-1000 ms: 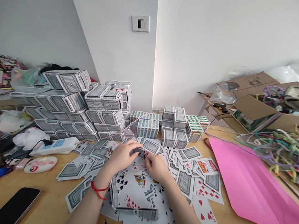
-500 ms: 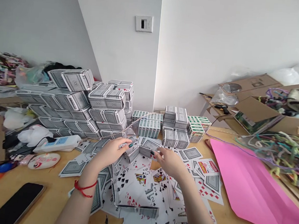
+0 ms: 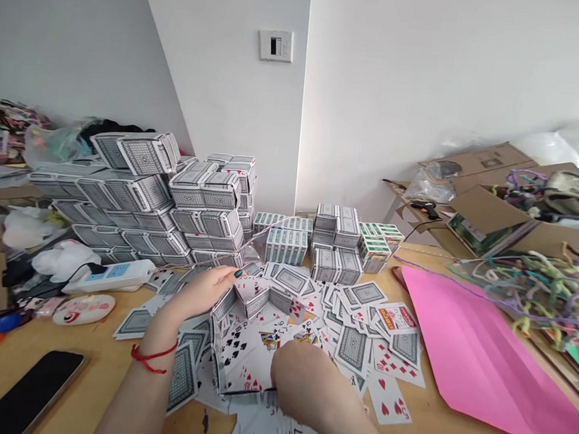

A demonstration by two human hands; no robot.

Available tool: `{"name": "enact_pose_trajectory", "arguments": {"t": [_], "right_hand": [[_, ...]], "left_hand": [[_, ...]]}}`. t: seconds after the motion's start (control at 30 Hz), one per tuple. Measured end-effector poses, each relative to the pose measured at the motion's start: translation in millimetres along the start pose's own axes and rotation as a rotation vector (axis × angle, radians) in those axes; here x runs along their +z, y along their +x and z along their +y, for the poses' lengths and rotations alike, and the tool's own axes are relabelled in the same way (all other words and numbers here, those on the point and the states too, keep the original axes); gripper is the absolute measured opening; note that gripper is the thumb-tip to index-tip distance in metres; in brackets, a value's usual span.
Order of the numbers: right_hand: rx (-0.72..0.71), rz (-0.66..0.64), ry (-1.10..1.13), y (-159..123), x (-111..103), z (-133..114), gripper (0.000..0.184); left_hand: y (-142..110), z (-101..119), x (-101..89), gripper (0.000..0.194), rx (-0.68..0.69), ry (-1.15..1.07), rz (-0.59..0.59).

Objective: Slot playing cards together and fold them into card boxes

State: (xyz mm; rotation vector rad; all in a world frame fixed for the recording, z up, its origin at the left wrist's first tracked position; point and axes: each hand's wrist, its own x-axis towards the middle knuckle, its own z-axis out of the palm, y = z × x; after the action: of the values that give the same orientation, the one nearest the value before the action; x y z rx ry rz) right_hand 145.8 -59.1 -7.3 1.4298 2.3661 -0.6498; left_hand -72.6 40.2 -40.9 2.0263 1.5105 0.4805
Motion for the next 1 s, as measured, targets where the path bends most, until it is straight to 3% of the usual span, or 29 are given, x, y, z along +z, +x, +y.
{"name": "enact_pose_trajectory", "arguments": {"t": [0.1,0.23,0.47,0.7,1.0], "right_hand": [[-0.048,0.046,-0.156,6.4,-2.1,-0.1,0.031],[-0.010,0.125,-0.168,10.4,-13.8,2.3,0.032],[-0.068,0.213,-0.044,24.5,-12.1,7.7,0.030],[-0.157,0.250,0.172,21.4,-7.3,27.4,0.045],[0.036,0.446,0.299,16.3,-18.6,55.3,0.036]], "left_hand": [[-0.5,2.4,0.1,0.044,-0.001,-0.014,-0.031],[-1.5,3.0,0.4,0.041,-0.033,-0.028,-0.067],[-2.3,1.1,2.5,0.037,-0.062,-0.029,-0.088],[-3.6,4.5,-0.4,0.033,-0.055,-0.005,-0.091],[-2.0,1.8,-2.4,0.029,-0.022,0.074,-0.086]]}}
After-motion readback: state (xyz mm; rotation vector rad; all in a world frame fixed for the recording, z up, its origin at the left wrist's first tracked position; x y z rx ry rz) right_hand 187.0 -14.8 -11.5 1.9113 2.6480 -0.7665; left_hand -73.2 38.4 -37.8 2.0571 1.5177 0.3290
